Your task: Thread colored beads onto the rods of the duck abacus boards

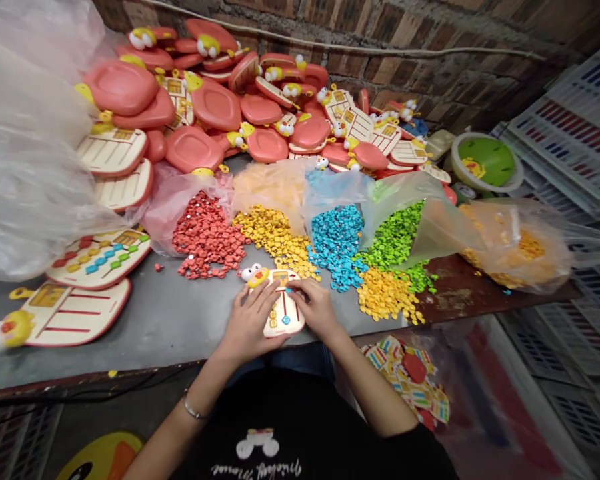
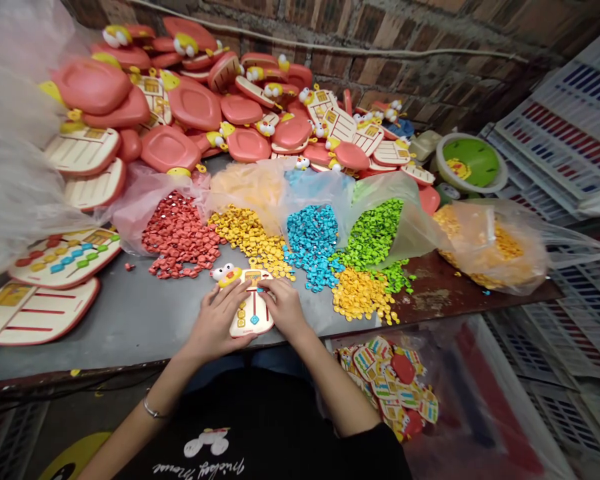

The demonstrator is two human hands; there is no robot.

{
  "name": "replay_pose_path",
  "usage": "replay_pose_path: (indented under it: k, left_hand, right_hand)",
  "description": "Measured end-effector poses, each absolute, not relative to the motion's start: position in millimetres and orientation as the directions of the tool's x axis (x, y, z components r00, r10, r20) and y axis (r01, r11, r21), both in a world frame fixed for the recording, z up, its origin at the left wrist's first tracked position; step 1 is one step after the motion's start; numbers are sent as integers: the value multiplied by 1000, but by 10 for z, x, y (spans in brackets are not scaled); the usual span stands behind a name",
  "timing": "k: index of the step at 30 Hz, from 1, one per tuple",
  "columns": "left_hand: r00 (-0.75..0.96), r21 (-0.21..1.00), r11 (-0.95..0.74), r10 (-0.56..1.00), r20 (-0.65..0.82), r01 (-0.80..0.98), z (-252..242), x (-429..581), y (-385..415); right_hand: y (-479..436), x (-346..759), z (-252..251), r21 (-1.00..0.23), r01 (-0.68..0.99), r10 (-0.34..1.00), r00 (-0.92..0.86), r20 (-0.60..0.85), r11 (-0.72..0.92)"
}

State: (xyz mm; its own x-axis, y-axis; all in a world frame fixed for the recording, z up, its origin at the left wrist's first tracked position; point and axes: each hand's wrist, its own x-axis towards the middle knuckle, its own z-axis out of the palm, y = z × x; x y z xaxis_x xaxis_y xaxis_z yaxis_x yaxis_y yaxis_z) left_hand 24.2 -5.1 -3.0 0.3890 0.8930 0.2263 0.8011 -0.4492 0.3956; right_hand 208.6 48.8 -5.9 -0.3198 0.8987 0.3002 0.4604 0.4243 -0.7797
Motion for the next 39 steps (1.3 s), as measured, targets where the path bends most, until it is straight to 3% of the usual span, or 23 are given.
replay_pose_path:
  k: [4,9,14,18,21,29,36,39]
  left_hand:
    - [399,378,-452,892,213,808,-34,236,-53]
    - [410,354,-466,884,224,811,-51,239,-54]
    - [402,371,-462,886,230,806,-41,247,-57]
    - [415,382,-481,876,245,789,-37,241,-61]
    - [430,379,-497,867,250,781,-42,229,-63]
    - [440,381,-508,861,256,772,-53,219,-61]
    - [438,372,-506,862,256,778,-47,227,-58]
    - [435,368,-503,863,255,782,-48,230,-60]
  right_hand:
    - [426,2001,-45,-732,498,884,-302,357,465]
    - [360,1962,13,-787,469,914,-261,311,402]
    - [444,2273,61,-851,366,883,-422,207,375]
    - [684,2522,18,-692,655,950,-151,273,303]
    - [828,2560,-25,-528,795,952,-211,220,298]
    - [787,2337,17,-636,595,870,-359,336,491]
    - [795,2153,-3,-386,730,824,-464,326,564]
    - [754,2167,-13,-344,710,786,-512,346,614]
